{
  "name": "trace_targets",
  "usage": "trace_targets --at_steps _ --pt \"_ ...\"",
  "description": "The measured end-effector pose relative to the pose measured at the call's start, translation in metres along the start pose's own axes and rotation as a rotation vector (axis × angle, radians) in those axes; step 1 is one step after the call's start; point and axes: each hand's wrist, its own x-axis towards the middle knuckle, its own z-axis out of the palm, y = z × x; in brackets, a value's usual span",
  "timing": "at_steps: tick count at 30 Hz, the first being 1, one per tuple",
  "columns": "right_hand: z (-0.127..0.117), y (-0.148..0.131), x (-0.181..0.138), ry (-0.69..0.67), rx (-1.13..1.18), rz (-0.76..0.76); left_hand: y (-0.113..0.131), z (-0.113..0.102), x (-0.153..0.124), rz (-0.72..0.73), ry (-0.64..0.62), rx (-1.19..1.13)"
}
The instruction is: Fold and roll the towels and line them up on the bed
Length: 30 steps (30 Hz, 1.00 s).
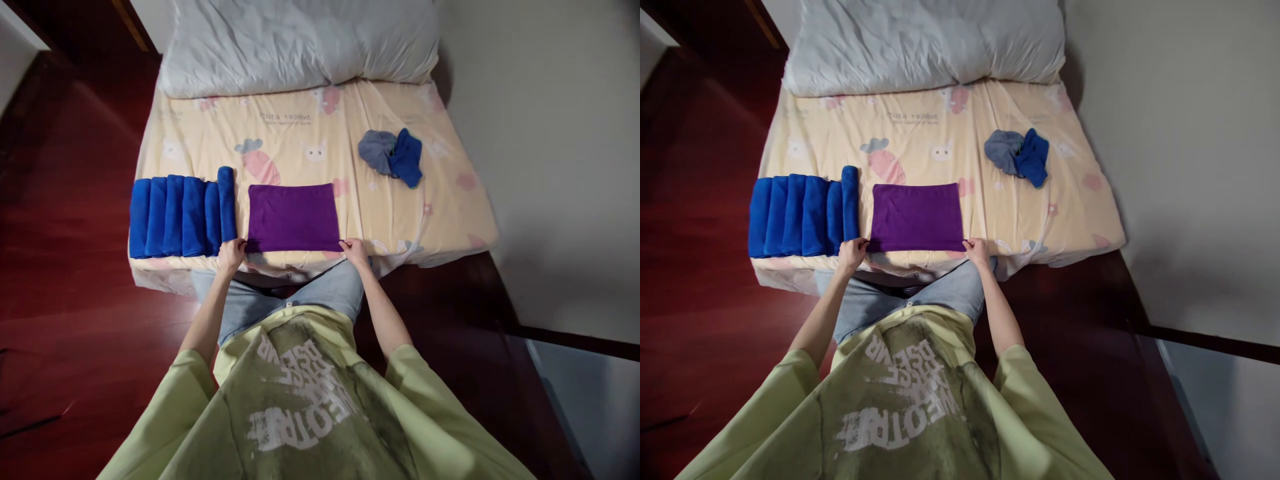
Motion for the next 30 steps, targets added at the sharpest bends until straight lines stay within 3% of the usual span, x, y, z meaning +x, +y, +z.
trace_targets --at_steps 13,17,19,21,24,30 --pt "-0.006 -0.013 -0.011 0.021 -0.024 0.005 0.008 0.004 -0.003 0.007 -0.054 0.096" --pt "-0.008 -0.018 -0.020 0.114 -0.075 -0.218 0.005 0.010 -0.004 0.133 0.059 0.104" --pt "-0.010 -0.020 -0.025 0.053 -0.112 -0.409 0.001 0.015 -0.006 0.286 0.091 0.109" --pt "-0.012 -0.021 -0.030 -0.037 -0.136 -0.539 -0.006 0.019 -0.008 0.437 0.045 0.090" --pt "-0.015 -0.018 -0.035 -0.072 -0.149 -0.599 -0.014 0.028 -0.015 0.528 -0.016 0.004" --pt "-0.015 -0.012 -0.040 -0.075 -0.216 -0.598 -0.014 0.042 -0.025 0.500 0.055 -0.017"
